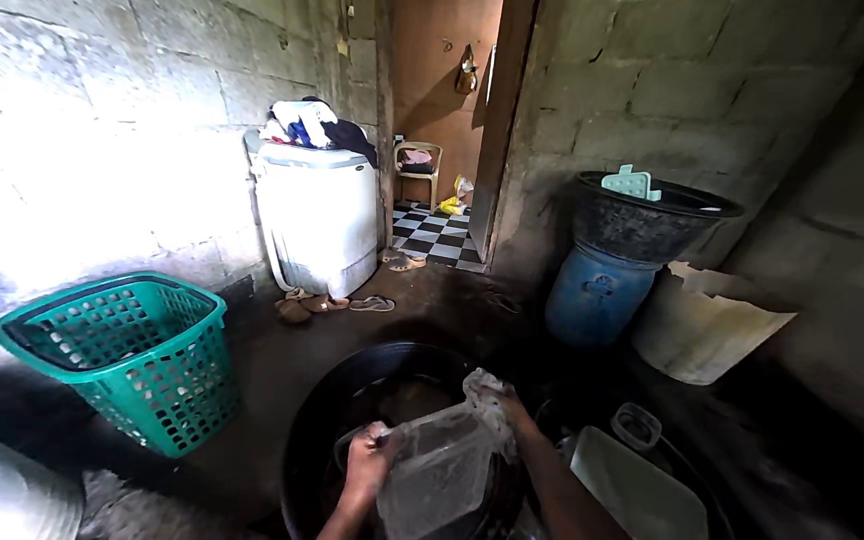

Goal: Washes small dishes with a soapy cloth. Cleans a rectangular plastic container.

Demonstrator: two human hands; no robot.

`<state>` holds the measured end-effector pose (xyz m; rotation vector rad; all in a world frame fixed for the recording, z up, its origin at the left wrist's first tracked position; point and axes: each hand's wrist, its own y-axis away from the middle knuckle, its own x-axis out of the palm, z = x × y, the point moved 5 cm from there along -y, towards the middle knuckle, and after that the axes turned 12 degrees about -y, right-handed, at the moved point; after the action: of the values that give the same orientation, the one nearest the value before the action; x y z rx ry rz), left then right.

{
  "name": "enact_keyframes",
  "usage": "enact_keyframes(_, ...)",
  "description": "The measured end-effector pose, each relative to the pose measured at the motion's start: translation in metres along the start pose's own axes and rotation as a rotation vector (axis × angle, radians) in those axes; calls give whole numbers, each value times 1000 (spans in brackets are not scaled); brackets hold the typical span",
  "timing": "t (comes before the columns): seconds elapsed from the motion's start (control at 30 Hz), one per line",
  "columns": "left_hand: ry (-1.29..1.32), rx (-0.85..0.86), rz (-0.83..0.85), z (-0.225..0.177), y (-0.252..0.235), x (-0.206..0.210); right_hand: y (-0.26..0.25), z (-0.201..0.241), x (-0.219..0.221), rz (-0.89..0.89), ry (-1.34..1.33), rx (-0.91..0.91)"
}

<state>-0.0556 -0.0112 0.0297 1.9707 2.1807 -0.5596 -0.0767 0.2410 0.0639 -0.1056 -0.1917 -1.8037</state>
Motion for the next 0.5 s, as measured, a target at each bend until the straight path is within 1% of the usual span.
enact_keyframes(0.03,-276,-31,143,-9,1,0,7,14,12,28,107,-25)
enact_keyframes(0.07,-499,-98,312,-19,4,5,15,25,26,74,223,-71)
enact_keyframes(0.1,-627,-147,432,-28,10,12,25,35,41,137,340,-119)
enact_keyframes(0.13,-680,-164,476,-34,15,21,35,42,55,205,438,-154)
enact_keyframes(0.17,-679,-149,454,-38,20,27,44,45,67,265,493,-174)
enact_keyframes(0.2,-652,-135,403,-40,22,29,49,44,72,305,482,-189)
enact_keyframes(0.27,-532,-120,293,-35,20,23,46,35,64,311,335,-204)
enact_keyframes(0.3,-411,-94,205,-29,18,16,38,28,51,290,255,-211)
enact_keyframes(0.37,-84,-11,-3,-13,10,3,15,15,16,215,212,-173)
enact_keyframes(0.43,148,61,-90,-10,5,-11,-8,0,-25,133,158,-106)
enact_keyframes(0.5,249,81,-117,-12,4,-18,-17,-16,-60,47,-26,-36)
